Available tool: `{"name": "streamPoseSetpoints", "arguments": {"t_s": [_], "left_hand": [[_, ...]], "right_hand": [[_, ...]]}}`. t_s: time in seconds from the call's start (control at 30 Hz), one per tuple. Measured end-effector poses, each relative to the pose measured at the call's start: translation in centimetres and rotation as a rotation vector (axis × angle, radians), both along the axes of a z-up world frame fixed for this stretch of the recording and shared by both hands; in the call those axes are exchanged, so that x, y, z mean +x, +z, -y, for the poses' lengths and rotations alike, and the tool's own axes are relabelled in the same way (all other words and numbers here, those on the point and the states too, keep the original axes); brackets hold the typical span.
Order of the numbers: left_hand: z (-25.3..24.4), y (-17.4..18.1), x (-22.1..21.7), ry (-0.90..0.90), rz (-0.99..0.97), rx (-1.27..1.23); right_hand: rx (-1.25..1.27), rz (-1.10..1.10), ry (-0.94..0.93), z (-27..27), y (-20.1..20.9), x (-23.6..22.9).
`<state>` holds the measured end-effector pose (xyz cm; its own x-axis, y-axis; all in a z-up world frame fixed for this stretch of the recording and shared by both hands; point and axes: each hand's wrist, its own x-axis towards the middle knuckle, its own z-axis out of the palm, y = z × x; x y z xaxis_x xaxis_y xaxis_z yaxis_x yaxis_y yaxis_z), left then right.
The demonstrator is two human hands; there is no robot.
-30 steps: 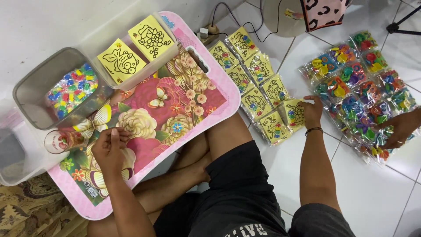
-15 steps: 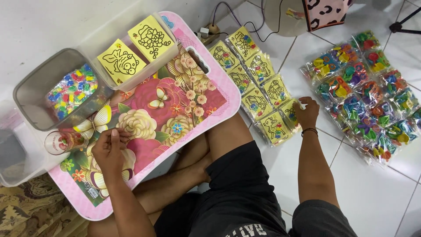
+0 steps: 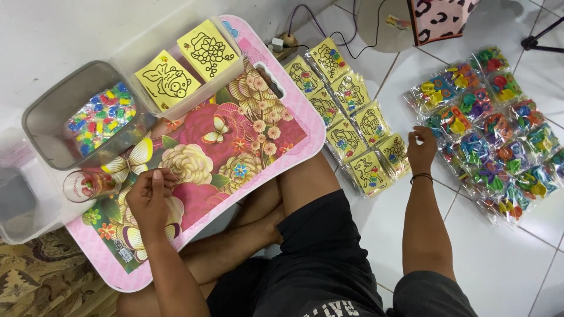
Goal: The person fills small plastic bags with colored beads, pairs them with printed cartoon drawing cards, and places them into larger clear pouches before setting the completed sets aside on the floor.
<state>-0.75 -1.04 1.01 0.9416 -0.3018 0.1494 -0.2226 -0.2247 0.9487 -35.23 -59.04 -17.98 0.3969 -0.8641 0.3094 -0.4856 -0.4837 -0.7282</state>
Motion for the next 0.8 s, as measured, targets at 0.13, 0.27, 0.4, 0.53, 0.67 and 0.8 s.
{"name": "streamPoseSetpoints", "arguments": {"t_s": [0.13,0.27,0.4,0.53,0.67,0.8], "left_hand": [[-0.3,-0.3,0.3,0.004,-0.006,-0.004],[-0.5,-0.7,0.5,0.008,-0.035,-0.001],[-0.5,-0.9,0.5,0.007,-0.039,-0.040],[-0.4,-0.7,0.6,0.037,-0.041,-0.089],[-0.8,-1.1,0.9,0.002,-0.030,-0.093],[-1.2,-2.5,1.4,-0.003,-0.040,-0.109]], "right_hand": [[-0.104,0.165,0.071,-1.1,5.2,3.2],[-0.045,0.170,0.224,-2.1,11.6,7.1],[0.138,-0.073,0.483,-4.7,19.3,11.7],[0.169,-0.209,0.671,-12.2,28.2,18.1],[0.138,-0.242,1.026,-19.0,32.3,23.9],[0.055,-0.335,1.372,-26.2,34.7,28.4]]}}
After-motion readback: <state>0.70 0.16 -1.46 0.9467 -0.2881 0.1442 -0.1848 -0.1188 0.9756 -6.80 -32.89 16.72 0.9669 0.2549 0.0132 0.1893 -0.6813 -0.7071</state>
